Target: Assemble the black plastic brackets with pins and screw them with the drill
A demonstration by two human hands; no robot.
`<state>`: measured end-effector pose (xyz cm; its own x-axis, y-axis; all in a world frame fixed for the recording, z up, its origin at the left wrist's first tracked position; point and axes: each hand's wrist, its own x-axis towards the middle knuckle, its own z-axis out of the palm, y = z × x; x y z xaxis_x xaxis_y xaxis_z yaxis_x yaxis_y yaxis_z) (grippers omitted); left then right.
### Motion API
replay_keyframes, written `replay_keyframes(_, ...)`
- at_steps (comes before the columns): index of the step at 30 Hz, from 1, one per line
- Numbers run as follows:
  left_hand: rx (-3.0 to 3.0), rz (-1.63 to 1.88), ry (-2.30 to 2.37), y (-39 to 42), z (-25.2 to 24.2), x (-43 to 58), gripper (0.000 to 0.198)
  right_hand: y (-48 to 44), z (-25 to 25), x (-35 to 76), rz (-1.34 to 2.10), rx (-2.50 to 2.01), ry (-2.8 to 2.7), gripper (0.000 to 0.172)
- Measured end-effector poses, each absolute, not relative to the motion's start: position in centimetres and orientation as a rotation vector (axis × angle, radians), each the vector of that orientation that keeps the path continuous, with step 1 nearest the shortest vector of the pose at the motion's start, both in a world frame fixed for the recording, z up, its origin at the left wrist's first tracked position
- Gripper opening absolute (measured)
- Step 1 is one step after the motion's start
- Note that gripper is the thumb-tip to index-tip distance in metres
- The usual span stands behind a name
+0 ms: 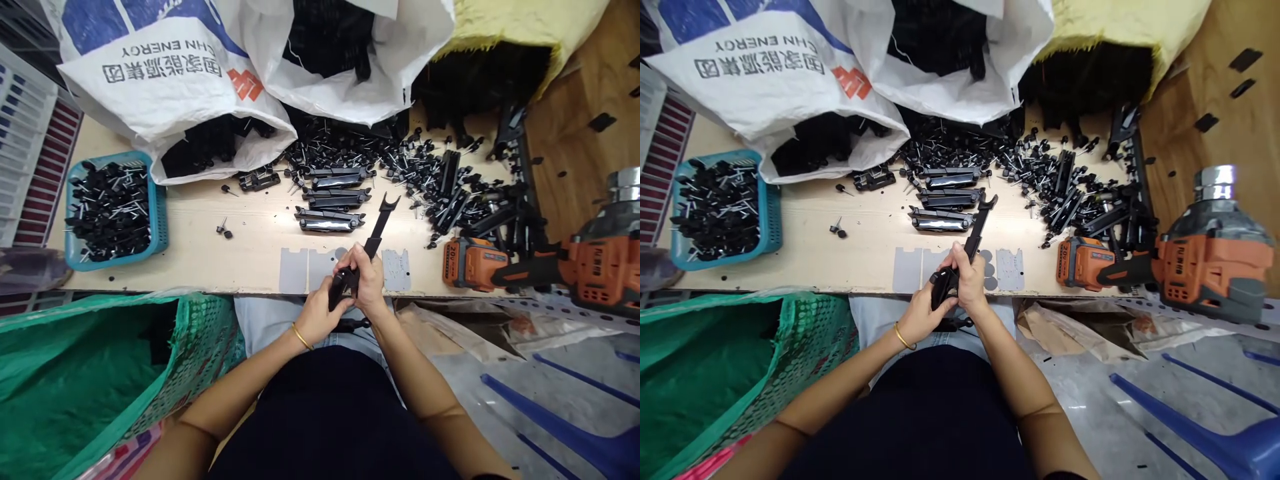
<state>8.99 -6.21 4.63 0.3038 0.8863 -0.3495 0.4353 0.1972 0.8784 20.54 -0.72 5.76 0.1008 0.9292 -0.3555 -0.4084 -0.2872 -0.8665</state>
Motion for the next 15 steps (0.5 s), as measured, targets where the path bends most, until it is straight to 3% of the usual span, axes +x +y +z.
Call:
replay_keyframes(4,1.515,0.372,1.293,-5.9,4.1,8.3,0.04,-0.6,5.0,21.1,1.621,-1.252,-0.666,0.05)
replay_keyframes(7,1.476,0.421,1.268,-5.5,3.9,7.7,0.042,-0.7,5.0,20.9,1.513,-1.265,-0.611,0.048)
replay_keyframes(12,0.915,0.658,0.956,-5.2,3.8,7.2,0.076,-1.4,6.0,19.8,1.516,-1.37,-0.636,0.049)
replay_keyframes(15,0.719,0.72,0.954,-5.2,4.1,7.5,0.083,-2.0,6.5,19.2,1.508,-1.418,-0.618,0.048)
